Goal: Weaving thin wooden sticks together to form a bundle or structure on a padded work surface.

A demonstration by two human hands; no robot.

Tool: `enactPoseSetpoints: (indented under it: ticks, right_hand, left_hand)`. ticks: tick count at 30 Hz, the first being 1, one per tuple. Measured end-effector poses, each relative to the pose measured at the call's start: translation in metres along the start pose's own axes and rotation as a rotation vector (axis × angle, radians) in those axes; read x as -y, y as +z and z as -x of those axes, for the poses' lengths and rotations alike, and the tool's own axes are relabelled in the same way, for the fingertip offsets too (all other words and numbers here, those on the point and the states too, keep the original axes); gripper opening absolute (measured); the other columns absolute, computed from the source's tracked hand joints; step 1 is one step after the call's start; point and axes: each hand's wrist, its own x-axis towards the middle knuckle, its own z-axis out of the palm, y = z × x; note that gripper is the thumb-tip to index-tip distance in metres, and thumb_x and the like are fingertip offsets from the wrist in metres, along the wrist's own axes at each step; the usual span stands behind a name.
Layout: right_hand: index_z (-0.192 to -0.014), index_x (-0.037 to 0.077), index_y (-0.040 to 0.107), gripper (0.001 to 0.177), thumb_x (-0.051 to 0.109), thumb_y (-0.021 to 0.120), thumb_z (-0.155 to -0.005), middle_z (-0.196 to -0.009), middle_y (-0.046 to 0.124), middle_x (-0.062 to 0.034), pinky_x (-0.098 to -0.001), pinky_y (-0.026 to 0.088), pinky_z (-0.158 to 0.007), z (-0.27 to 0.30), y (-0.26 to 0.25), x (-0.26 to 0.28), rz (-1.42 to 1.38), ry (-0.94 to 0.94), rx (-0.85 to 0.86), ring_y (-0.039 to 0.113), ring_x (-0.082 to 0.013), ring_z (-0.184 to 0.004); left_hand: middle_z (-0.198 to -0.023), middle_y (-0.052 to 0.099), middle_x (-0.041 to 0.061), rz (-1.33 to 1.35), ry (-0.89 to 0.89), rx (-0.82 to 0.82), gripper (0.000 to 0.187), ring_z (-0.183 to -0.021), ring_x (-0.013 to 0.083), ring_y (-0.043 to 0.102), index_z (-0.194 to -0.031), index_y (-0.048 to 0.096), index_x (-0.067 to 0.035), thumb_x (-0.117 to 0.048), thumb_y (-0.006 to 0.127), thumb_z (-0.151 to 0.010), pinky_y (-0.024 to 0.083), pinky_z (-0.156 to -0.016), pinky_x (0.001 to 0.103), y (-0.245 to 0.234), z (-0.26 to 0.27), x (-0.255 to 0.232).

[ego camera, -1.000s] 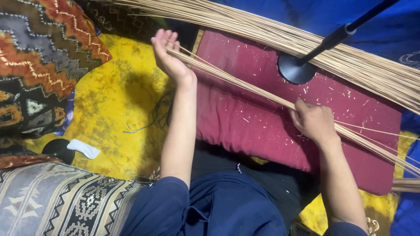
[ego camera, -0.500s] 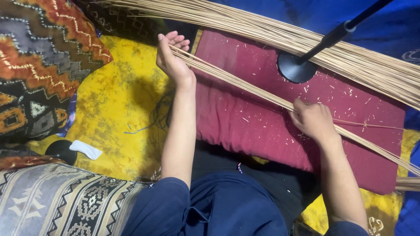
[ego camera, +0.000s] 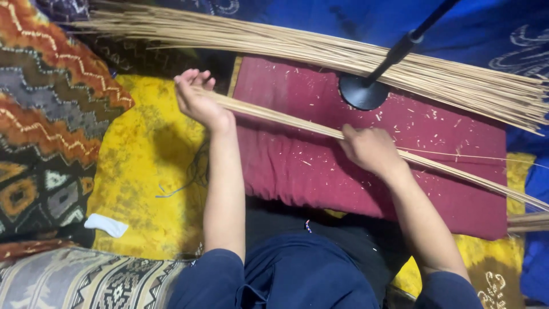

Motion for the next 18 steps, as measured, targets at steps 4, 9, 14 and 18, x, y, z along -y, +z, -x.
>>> enactPoseSetpoints:
  ticks: [4, 9, 14, 18]
  right_hand:
    - [-0.098, 0.013, 0.062, 0.014, 0.026, 0.062, -0.094, -0.073, 0.075, -0.0178, -0.0579, 0.059, -0.068, -0.003, -0.011, 0.014, -0.015, 0.001, -0.009, 0.076, -0.0432, -0.071]
    - [-0.097, 0.013, 0.065, 0.014, 0.025, 0.060, -0.095, -0.073, 0.076, -0.0157, -0.0547, 0.059, -0.069, -0.005, -0.012, 0.015, -0.032, 0.025, 0.063, 0.077, -0.0420, -0.073]
    - [-0.099, 0.012, 0.068, 0.014, 0.024, 0.060, -0.095, -0.076, 0.077, -0.0164, -0.0558, 0.060, -0.072, -0.008, -0.017, 0.021, -0.104, 0.035, 0.101, 0.077, -0.0430, -0.077]
    - [-0.099, 0.010, 0.070, 0.014, 0.020, 0.061, -0.095, -0.076, 0.077, -0.0174, -0.0533, 0.060, -0.075, -0.017, -0.035, 0.044, -0.147, 0.005, 0.141, 0.078, -0.0419, -0.078]
  left_hand:
    - [-0.087, 0.061, 0.004, 0.005, -0.019, -0.044, 0.029, -0.073, 0.0163, 0.068, -0.093, 0.064, -0.006, -0.033, 0.054, -0.101, 0.055, -0.055, 0.023, 0.002, 0.004, -0.023]
    - [-0.074, 0.063, 0.005, -0.038, 0.060, -0.016, 0.032, -0.063, 0.0155, 0.068, -0.084, 0.066, -0.008, -0.035, 0.056, -0.099, 0.059, -0.055, 0.024, -0.001, 0.004, -0.035]
    - [-0.071, 0.065, 0.008, -0.109, 0.073, 0.117, 0.037, -0.061, 0.0175, 0.072, -0.083, 0.068, -0.006, -0.037, 0.057, -0.100, 0.063, -0.057, 0.025, -0.007, 0.011, -0.057]
    - [-0.072, 0.066, 0.007, -0.205, 0.144, 0.192, 0.039, -0.063, 0.0146, 0.072, -0.085, 0.067, -0.006, -0.036, 0.051, -0.105, 0.064, -0.058, 0.024, -0.014, 0.024, -0.075]
